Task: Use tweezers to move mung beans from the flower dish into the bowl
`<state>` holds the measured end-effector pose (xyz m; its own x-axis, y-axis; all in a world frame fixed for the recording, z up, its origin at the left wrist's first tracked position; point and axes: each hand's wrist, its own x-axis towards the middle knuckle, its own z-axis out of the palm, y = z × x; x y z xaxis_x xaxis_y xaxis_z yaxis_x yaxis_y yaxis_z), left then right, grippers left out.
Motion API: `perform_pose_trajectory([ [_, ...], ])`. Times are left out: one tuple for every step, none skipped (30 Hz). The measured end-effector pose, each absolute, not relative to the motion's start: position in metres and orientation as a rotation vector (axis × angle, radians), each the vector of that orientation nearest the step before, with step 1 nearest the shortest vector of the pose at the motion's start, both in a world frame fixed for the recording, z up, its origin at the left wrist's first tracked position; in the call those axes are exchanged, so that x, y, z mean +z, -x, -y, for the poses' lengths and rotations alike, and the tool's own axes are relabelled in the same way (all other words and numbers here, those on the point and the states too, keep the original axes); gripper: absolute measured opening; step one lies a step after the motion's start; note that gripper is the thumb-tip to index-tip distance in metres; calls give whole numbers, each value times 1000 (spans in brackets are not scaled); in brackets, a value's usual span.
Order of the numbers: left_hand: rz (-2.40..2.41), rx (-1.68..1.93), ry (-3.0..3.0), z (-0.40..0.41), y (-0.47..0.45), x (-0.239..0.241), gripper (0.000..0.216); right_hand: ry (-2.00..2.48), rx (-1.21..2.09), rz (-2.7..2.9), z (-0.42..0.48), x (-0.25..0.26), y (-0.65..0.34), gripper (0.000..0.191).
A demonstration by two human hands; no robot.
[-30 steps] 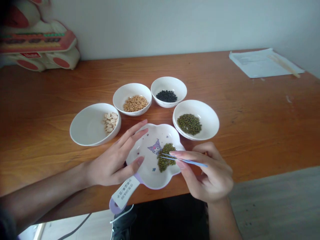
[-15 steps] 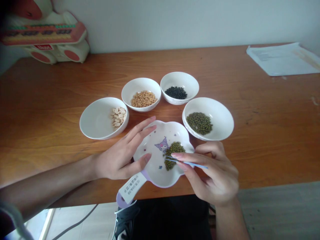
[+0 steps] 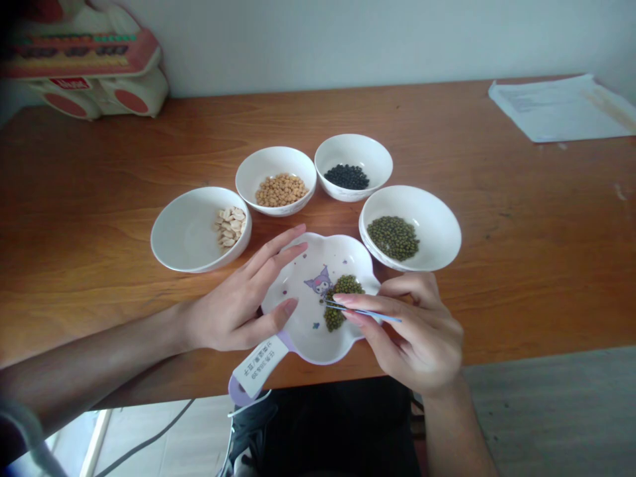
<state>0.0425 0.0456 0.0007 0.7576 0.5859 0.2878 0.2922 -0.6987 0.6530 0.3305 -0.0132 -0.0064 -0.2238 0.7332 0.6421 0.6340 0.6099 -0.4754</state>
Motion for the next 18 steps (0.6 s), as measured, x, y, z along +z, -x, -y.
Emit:
perform_pose_trajectory([
  [-656, 652, -2359, -46, -43, 0, 76, 1083, 136, 1933, 13, -6, -330, 47],
  [-658, 653, -2360, -46, -43, 0, 76, 1076, 132, 1930, 12, -5, -330, 47],
  [-661, 655, -2362, -46, -43, 0, 77, 1067, 125, 1929, 12, -4, -330, 47],
  [-664, 656, -2363, -46, -43, 0, 77, 1062, 120, 1927, 12, -4, -330, 47],
  [-664, 656, -2364, -46, -43, 0, 76, 1062, 118, 1922, 13, -3, -330, 48],
  [-664, 658, -2365, -45, -43, 0, 75, 1064, 117, 1910, 14, -4, -331, 49],
  [-664, 657, -2365, -45, -43, 0, 74, 1060, 108, 1888, 15, -5, -331, 51],
  [-665, 649, -2365, -45, -43, 1, 74, 1058, 89, 1849, 17, -7, -332, 53],
  [-668, 643, -2366, -45, -43, 1, 73, 1060, 62, 1788, 18, -9, -332, 53],
  [-672, 639, -2368, -45, -42, 2, 73, 1062, 14, 1704, 19, -12, -332, 51],
  [-679, 634, -2370, -45, -42, 3, 73, 1079, -40, 1593, 19, -15, -331, 46],
  [-687, 630, -2373, -44, -42, 3, 73, 1108, -88, 1457, 18, -17, -329, 39],
  [-694, 625, -2379, -44, -42, 4, 73, 1136, -164, 1307, 17, -19, -327, 31],
  [-699, 622, -2385, -44, -42, 4, 72, 1135, -233, 1144, 14, -20, -325, 24],
  [-702, 622, -2391, -44, -42, 4, 72, 1157, -254, 1037, 12, -20, -322, 18],
  [-706, 621, -2396, -44, -43, 4, 72, 1171, -263, 968, 9, -19, -320, 16],
  [-710, 622, -2397, -44, -43, 4, 71, 1191, -247, 927, 7, -18, -318, 15],
  [-714, 626, -2396, -44, -43, 3, 71, 1217, -218, 911, 6, -16, -316, 15],
])
